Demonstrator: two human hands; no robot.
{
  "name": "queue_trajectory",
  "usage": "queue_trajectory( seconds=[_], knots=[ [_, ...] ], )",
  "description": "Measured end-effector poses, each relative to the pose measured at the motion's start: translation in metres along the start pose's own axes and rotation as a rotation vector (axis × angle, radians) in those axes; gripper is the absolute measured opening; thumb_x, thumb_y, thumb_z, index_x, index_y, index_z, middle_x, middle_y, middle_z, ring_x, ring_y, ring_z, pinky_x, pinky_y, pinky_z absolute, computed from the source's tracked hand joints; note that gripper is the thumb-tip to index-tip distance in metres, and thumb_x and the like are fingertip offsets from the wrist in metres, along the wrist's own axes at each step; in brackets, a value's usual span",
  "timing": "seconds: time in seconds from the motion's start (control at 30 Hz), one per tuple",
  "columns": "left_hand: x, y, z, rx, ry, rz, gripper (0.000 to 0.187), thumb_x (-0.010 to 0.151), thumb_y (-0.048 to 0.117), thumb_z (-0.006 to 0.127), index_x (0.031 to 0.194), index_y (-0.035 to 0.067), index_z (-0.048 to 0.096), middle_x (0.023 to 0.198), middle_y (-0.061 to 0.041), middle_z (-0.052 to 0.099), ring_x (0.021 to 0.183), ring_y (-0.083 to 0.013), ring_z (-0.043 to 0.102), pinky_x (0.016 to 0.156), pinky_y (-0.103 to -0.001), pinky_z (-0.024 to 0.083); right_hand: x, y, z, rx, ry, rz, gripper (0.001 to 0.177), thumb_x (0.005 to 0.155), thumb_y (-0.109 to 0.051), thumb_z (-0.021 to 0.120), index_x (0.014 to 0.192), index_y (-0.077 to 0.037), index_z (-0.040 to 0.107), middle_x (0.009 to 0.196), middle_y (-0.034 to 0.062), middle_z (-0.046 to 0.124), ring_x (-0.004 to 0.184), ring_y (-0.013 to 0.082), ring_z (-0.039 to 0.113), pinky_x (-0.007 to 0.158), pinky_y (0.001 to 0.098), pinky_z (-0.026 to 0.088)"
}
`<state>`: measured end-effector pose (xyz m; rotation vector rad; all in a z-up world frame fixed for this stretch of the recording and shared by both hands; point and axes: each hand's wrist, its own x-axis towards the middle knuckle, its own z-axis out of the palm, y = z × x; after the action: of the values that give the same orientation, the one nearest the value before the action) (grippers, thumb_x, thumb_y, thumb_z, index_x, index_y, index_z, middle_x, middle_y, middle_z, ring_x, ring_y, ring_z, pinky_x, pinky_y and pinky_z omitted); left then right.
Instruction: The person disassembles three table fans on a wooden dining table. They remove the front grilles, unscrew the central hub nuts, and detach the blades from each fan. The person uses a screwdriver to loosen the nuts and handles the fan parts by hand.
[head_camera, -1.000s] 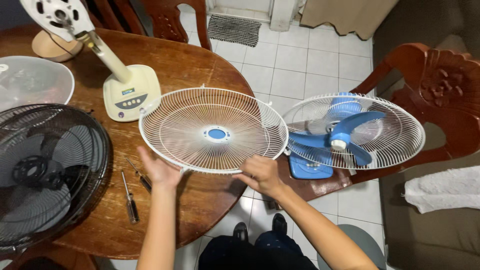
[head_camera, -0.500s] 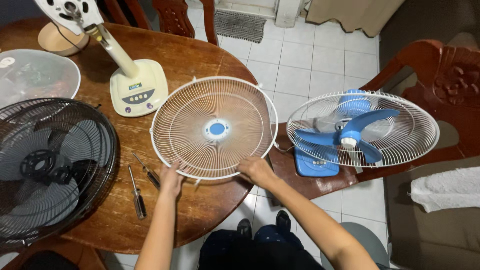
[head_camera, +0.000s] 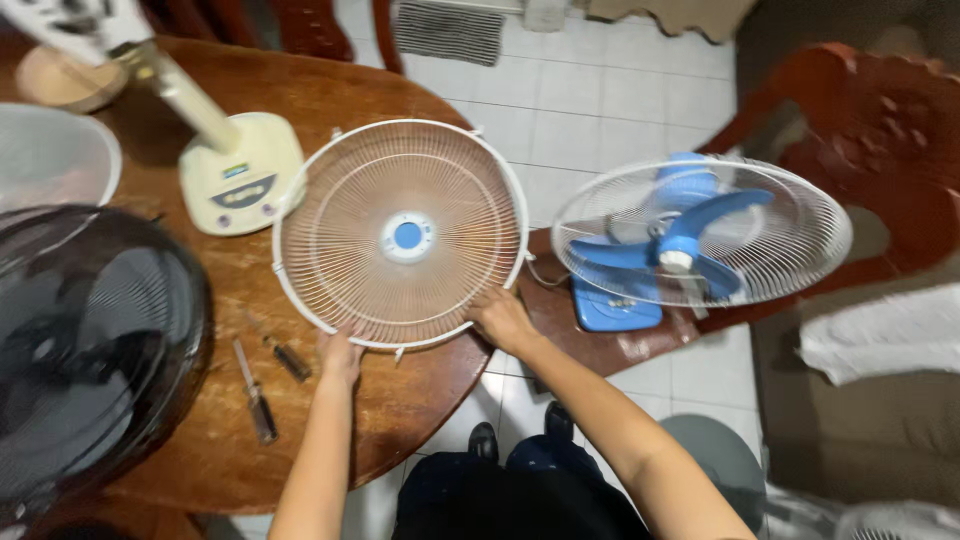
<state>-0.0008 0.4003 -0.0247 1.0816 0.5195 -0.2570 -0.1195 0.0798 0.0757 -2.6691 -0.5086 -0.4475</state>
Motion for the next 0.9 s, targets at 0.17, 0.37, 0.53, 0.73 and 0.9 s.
queue_trajectory(
  seconds=[0.17, 0.37, 0.53, 0.73, 0.9],
  knots=[
    [-0.015, 0.009, 0.008, 0.187, 0.045, 0.357, 0.062, 0.094, -0.007, 0.060, 0.151, 0.005, 0.039, 0.142, -0.011, 0.059, 0.120, -0.0257, 0.063, 0.100, -0.040, 0.053, -0.016, -0.006, -0.035, 0.094, 0.170, 0.057, 0.027, 0.081, -0.008, 0.068, 0.108, -0.011, 0.073, 0.117, 0.0092, 0.071, 0.115, 0.0301, 0.062, 0.099, 0.0425, 0.047],
    [-0.088, 0.018, 0.081, 0.700, 0.189, 0.971, 0.074, 0.105, -0.002, 0.064, 0.163, -0.006, 0.019, 0.169, -0.029, 0.022, 0.158, -0.0369, 0.024, 0.131, -0.049, 0.017, -0.095, 0.035, -0.065, 0.170, 0.484, 0.597, 0.028, 0.085, -0.006, 0.069, 0.113, -0.008, 0.072, 0.113, 0.0115, 0.072, 0.109, 0.0331, 0.067, 0.096, 0.0432, 0.053],
    [-0.143, -0.002, 0.210, 0.772, -0.305, 0.945, 0.060, 0.106, 0.009, 0.056, 0.158, -0.006, 0.032, 0.165, -0.025, 0.031, 0.155, -0.0370, 0.027, 0.127, -0.049, 0.019, -0.184, 0.109, -0.059, 0.267, 0.843, 1.113, 0.019, 0.093, -0.013, 0.071, 0.109, -0.003, 0.073, 0.091, 0.0086, 0.076, 0.078, 0.0179, 0.070, 0.073, 0.0305, 0.056],
    [-0.182, -0.056, 0.369, 0.981, -0.964, 0.815, 0.044, 0.097, 0.021, 0.063, 0.136, 0.001, 0.059, 0.141, -0.020, 0.061, 0.134, -0.0348, 0.056, 0.114, -0.043, 0.040, -0.242, 0.190, -0.038, 0.420, 0.971, 1.330, 0.018, 0.093, -0.013, 0.072, 0.106, -0.002, 0.068, 0.084, 0.0062, 0.073, 0.075, 0.0123, 0.067, 0.069, 0.0266, 0.054],
    [-0.200, -0.101, 0.464, 1.199, -1.117, 0.873, 0.045, 0.095, 0.025, 0.067, 0.133, 0.002, 0.062, 0.128, -0.023, 0.066, 0.119, -0.0409, 0.062, 0.100, -0.045, 0.048, -0.230, 0.230, -0.025, 0.826, 1.118, 1.268, 0.017, 0.101, -0.017, 0.064, 0.110, -0.002, 0.062, 0.094, 0.0072, 0.071, 0.078, 0.0129, 0.068, 0.063, 0.0267, 0.055]
  ],
)
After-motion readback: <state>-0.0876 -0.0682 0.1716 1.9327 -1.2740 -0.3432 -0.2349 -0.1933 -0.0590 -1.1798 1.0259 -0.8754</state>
